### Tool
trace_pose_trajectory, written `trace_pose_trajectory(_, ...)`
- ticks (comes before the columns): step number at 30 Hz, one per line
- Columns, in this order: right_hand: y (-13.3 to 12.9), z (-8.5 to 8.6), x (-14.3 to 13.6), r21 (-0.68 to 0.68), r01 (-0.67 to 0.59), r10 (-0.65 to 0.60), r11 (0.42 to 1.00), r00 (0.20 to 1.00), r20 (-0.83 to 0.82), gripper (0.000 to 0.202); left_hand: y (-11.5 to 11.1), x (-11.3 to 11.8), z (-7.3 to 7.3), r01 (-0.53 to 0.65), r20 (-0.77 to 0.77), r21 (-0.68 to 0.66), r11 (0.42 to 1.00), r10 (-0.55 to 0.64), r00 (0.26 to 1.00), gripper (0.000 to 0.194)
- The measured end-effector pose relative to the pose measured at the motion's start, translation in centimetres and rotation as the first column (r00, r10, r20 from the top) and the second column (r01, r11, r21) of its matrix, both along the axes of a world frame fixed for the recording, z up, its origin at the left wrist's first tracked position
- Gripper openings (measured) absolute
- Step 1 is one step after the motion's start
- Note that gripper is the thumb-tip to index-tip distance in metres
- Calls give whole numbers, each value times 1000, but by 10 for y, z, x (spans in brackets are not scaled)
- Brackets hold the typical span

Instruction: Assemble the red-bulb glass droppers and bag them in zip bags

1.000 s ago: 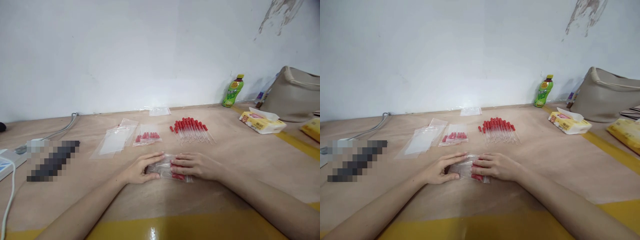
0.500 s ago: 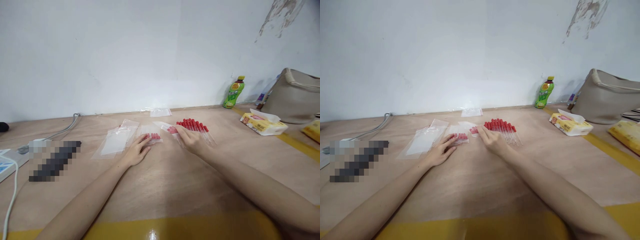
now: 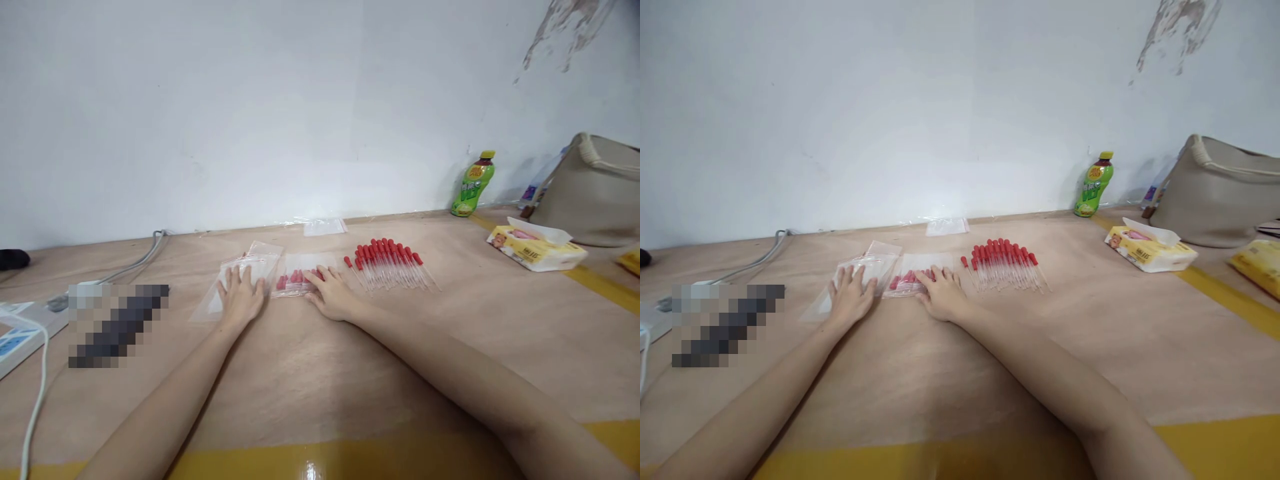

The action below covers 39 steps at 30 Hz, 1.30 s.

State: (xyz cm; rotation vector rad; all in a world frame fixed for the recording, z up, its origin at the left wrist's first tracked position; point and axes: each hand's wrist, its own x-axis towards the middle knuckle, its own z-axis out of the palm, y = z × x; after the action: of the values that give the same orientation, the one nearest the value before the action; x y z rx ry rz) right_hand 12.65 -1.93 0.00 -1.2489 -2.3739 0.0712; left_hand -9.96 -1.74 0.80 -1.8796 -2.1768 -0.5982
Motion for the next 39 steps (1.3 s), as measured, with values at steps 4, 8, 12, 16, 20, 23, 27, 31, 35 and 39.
trace_pose_trajectory(4, 6, 0, -19, -31, 10, -10, 999, 1000, -1, 48, 14, -32, -3, -139, -43, -186, 973, 133, 990, 65)
trace_pose_trajectory(8, 13, -4, -42, -28, 46, -47, 999, 999, -23, 47, 17, -42, -3, -157, -76, -224, 962, 144, 987, 49)
trace_pose_trajectory(12, 4, -3, -46, 31, 110, -108, 993, 993, -52, 56, 13, -43, 3, -153, -50, -210, 966, 145, 988, 41)
trace_pose_trajectory(16, -6, 10, -19, 151, 183, -183, 971, 983, -18, 43, 6, -35, 13, -123, -20, -80, 989, 122, 992, 47)
trace_pose_trajectory(20, 3, 25, 20, 203, 372, -390, 906, 919, 53, 33, -15, -7, 26, 311, 18, 119, 943, -315, 949, 50)
trace_pose_trajectory(23, 16, 27, 38, 176, 485, -506, 856, 856, 101, 31, -40, 22, 32, 691, 9, -113, 714, -695, 719, 48)
trace_pose_trajectory(27, 28, 19, 41, 155, 540, -561, 827, 812, 163, 29, -64, 48, 28, 836, 21, -319, 446, -879, 477, 45)
trace_pose_trajectory(31, 31, 13, 33, 120, 554, -567, 823, 804, 179, 27, -70, 55, 19, 843, 52, -383, 377, -903, 427, 50)
trace_pose_trajectory(35, 25, 20, 33, 119, 556, -567, 823, 816, 111, 28, -70, 56, 18, 849, 85, -386, 362, -902, 423, 48)
trace_pose_trajectory(39, 4, 25, 54, 13, 413, -403, 911, 894, -194, 26, -71, 60, 18, 873, 126, -359, 331, -909, 397, 48)
